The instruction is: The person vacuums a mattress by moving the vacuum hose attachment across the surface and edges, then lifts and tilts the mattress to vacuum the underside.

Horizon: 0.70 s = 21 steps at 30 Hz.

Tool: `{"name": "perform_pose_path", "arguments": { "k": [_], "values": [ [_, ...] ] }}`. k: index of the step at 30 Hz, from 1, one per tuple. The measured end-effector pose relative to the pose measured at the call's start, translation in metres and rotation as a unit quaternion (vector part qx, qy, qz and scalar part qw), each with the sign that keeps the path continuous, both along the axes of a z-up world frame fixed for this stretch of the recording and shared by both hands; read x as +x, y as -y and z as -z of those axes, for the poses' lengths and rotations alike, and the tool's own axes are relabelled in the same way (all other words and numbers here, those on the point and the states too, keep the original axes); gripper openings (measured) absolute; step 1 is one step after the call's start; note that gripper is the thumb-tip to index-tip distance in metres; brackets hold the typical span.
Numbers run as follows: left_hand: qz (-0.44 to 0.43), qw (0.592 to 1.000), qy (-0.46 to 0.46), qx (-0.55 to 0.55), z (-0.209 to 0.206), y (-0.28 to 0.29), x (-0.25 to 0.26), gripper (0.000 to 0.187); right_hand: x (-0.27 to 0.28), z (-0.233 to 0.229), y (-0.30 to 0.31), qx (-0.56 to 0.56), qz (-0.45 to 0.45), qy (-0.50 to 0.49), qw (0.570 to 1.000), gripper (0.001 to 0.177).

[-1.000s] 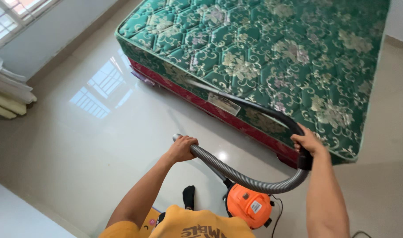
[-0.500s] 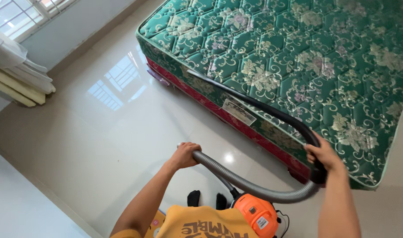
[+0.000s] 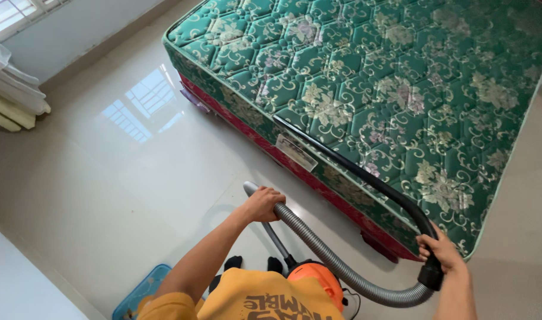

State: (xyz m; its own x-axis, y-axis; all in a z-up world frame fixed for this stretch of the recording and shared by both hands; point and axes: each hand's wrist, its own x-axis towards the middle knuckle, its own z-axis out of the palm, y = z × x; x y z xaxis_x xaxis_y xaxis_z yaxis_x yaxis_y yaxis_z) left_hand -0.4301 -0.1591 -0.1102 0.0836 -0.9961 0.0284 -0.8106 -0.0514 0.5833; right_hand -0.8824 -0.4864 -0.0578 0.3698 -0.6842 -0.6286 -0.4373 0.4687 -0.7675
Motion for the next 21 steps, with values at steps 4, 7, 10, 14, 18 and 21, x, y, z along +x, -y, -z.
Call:
{"name": "perform_pose_path", "arguments": {
  "k": [4, 7, 10, 14, 18, 21],
  "values": [
    [-0.023, 0.999, 0.001, -0.027, 0.003, 0.004, -0.006, 0.029, 0.026, 0.014, 0.034, -0.013, -0.047, 0.033, 0.998, 0.078],
    [-0.058, 0.998, 0.01, -0.018, 0.005, -0.007, 0.001, 0.032, 0.064, 0.022, 0.058, -0.018, -0.08, 0.03, 0.996, 0.078],
    [-0.106, 0.994, 0.021, -0.003, 0.008, -0.023, 0.011, 0.032, 0.106, 0.03, 0.075, -0.034, -0.099, 0.013, 0.994, 0.081],
    [-0.157, 0.987, 0.023, 0.012, 0.014, -0.044, 0.022, 0.031, 0.156, 0.04, 0.093, -0.072, -0.134, 0.013, 0.988, 0.077],
    [-0.202, 0.979, 0.022, 0.033, 0.009, -0.063, 0.03, 0.031, 0.203, 0.047, 0.093, -0.117, -0.17, 0.055, 0.977, 0.072],
    [-0.251, 0.967, 0.008, 0.045, 0.002, -0.077, 0.033, 0.029, 0.25, 0.043, 0.083, -0.134, -0.207, 0.106, 0.963, 0.068]
  ]
}}
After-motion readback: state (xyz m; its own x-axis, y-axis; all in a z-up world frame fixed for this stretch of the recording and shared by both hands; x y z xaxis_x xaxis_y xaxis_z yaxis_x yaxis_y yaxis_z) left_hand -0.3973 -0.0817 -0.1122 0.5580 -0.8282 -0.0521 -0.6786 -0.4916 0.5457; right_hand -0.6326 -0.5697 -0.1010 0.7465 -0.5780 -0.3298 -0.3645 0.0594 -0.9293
